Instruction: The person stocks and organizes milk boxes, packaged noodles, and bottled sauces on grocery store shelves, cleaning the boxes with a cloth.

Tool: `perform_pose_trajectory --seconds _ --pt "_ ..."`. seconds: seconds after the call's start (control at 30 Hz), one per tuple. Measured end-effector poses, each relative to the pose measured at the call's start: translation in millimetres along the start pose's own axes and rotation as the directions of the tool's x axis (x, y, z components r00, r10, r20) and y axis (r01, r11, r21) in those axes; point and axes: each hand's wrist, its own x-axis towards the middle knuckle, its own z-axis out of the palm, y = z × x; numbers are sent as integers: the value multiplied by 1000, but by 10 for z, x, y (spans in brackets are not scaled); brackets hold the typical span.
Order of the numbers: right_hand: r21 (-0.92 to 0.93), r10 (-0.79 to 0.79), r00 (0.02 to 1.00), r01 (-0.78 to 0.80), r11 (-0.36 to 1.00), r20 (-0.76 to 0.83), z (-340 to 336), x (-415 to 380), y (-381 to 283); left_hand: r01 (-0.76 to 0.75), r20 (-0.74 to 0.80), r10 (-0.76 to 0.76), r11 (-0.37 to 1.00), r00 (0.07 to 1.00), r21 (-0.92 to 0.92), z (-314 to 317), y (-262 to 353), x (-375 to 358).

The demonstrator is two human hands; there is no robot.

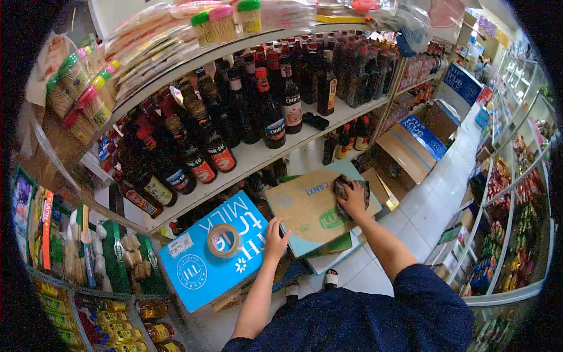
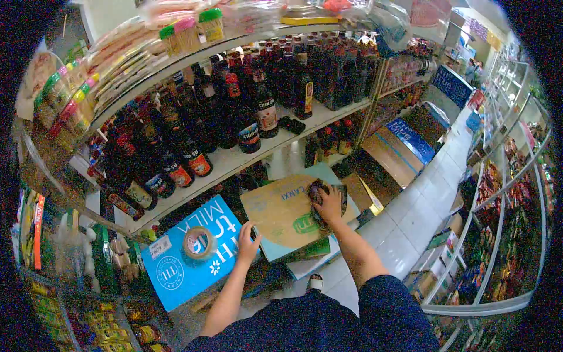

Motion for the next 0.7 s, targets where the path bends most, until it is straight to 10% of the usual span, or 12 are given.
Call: perform_pose_trajectory --seconds 0.17,0.27,0.37,0.5,0.57,0.7 --pt "-99 178 978 -168 981 106 485 300 -533 -62 -2 62 995 998 84 8 42 -15" --pt "243 -47 965 -18 970 259 641 250 -1244 -41 -1 41 999 999 -7 -33 70 -4" --pt "136 -408 878 386 912 248 569 -29 -1805 -30 -49 28 998 998 -48 -37 44 -31" --pt "382 -531 841 459 802 104 396 -13 -1532 72 -47 -87 962 995 -263 -38 -35 -19" --pt "491 -409 905 305 816 119 369 170 -1096 30 -10 -33 974 999 -224 -51 -41 -15" --pt "112 -31 999 34 993 -27 290 474 -40 -21 -31 16 986 999 -167 -92 96 3"
